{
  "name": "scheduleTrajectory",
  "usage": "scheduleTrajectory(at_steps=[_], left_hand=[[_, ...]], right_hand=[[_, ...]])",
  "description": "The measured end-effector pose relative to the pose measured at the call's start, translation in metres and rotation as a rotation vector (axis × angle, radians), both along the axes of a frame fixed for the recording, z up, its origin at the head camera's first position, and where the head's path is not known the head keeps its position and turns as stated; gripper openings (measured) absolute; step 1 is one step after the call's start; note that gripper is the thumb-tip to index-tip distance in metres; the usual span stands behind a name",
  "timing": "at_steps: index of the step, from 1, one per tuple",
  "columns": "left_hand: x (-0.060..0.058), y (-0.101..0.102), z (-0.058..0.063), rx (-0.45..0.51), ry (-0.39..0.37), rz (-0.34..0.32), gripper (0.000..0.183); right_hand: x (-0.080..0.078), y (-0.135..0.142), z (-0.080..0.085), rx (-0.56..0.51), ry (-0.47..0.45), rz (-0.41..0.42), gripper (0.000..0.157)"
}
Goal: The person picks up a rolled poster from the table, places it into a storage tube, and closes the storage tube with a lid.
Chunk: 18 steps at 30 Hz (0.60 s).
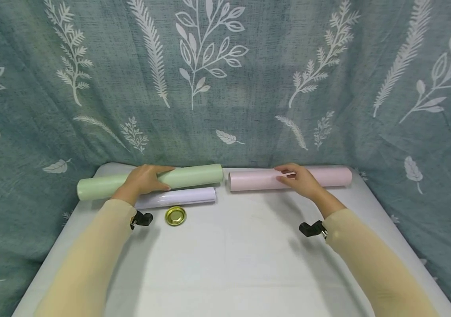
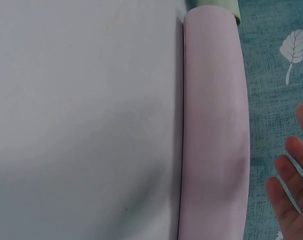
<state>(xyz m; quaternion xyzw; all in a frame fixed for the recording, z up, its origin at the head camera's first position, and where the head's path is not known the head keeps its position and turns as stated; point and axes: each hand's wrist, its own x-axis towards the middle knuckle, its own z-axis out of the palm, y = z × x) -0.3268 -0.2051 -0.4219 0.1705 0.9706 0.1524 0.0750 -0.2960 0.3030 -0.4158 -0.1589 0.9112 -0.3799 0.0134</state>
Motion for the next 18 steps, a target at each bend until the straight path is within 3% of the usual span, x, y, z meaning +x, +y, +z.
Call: scheduleTrajectory(at_steps=[6, 18], left_hand=[[-0.007, 0.000, -0.006, 0.022, -0.081, 0.021, 0.076], [-0.014, -0.001, -0.019, 0.108, -0.126, 0.036, 0.075]], right_hand=[[-0.009, 0.007, -0.007, 0.038, 0.043, -0.016, 0.041], [-0.016, 0.018, -0.014, 0.071, 0.064, -0.023, 0.044]])
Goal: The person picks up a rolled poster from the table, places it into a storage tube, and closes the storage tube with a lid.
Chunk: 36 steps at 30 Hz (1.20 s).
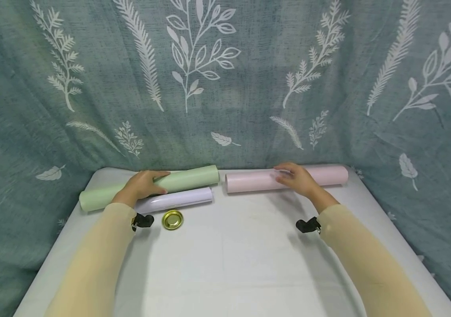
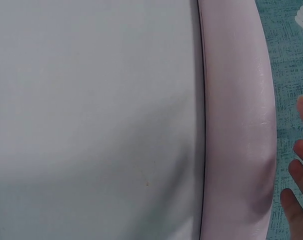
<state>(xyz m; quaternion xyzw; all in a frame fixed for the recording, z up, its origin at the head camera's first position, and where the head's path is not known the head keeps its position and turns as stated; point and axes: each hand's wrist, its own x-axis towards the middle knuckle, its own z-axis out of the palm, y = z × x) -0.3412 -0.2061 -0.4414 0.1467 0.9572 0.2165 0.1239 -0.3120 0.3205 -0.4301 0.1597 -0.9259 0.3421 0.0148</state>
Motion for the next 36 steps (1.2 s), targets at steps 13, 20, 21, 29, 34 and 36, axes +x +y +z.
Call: scheduleTrajectory(at_steps=[13, 20, 21, 29, 34, 36], left_hand=[[0.004, 0.002, -0.009, 0.046, 0.055, 0.028, 0.073], [0.009, 0.005, -0.012, 0.042, 0.122, 0.039, 0.069], [0.010, 0.005, -0.013, 0.041, 0.132, 0.042, 0.069], [0.015, 0.003, -0.012, 0.112, 0.167, 0.080, 0.068], [0.019, 0.002, -0.007, 0.154, 0.215, 0.065, 0.062], [0.020, 0.003, -0.006, 0.159, 0.234, 0.050, 0.060]], right_hand=[[-0.009, 0.010, -0.012, 0.056, -0.043, -0.005, 0.059], [-0.013, 0.012, -0.023, 0.093, -0.039, -0.001, 0.066], [-0.014, 0.012, -0.025, 0.112, -0.024, -0.002, 0.066], [-0.017, 0.003, -0.033, 0.212, 0.008, -0.005, 0.075], [-0.019, -0.002, -0.032, 0.213, 0.002, -0.015, 0.077], [-0.021, -0.003, -0.033, 0.225, -0.009, -0.022, 0.077]])
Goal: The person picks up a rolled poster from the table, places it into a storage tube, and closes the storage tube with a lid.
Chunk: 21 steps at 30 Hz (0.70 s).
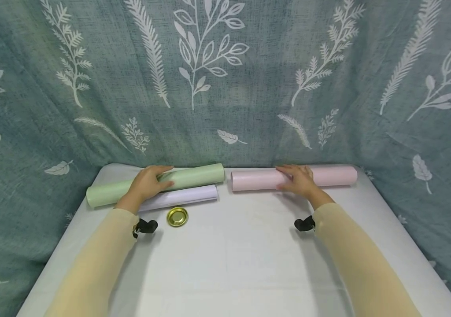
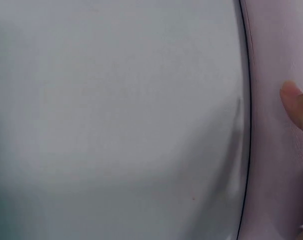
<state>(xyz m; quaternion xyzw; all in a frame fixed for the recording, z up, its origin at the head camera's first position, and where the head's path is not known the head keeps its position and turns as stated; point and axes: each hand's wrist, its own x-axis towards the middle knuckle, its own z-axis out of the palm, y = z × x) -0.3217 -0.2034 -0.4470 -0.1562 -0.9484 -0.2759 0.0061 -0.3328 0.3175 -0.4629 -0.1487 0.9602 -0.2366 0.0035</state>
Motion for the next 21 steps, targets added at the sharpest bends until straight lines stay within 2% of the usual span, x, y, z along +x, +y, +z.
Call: scheduleTrajectory(at_steps=[10, 16, 21], left_hand=[[0.021, 0.004, 0.010, -0.032, 0.108, -0.086, 0.048], [0.038, 0.005, 0.004, -0.061, 0.135, -0.105, 0.047], [0.051, 0.005, 0.000, -0.042, 0.130, -0.111, 0.045]], right_hand=[[0.000, -0.004, 0.001, 0.042, 0.017, -0.009, 0.079], [0.000, -0.004, 0.000, 0.048, 0.000, -0.015, 0.080], [0.000, -0.006, -0.001, 0.076, 0.008, -0.029, 0.083]])
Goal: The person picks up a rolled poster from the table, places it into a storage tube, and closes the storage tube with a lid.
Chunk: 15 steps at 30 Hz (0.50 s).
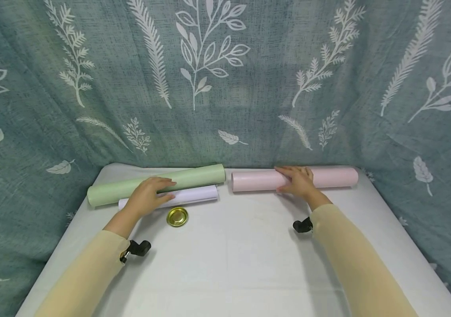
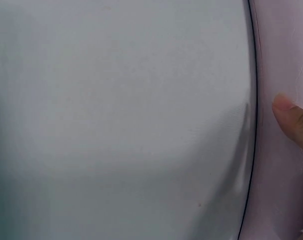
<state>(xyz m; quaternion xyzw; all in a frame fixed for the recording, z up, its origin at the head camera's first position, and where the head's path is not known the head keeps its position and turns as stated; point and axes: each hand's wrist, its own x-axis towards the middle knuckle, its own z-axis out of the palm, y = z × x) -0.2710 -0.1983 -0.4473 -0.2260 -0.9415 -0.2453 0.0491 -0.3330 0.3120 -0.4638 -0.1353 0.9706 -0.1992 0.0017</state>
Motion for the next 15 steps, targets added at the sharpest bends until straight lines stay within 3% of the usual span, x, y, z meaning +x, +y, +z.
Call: scheduleTrajectory(at_steps=[7, 15], left_hand=[[0.010, -0.002, -0.005, -0.010, 0.045, -0.021, 0.042], [0.011, -0.008, -0.017, 0.020, 0.082, -0.048, 0.039]], right_hand=[[-0.001, -0.002, 0.000, 0.031, 0.012, -0.021, 0.085], [-0.001, -0.004, 0.002, 0.039, 0.001, -0.039, 0.082]])
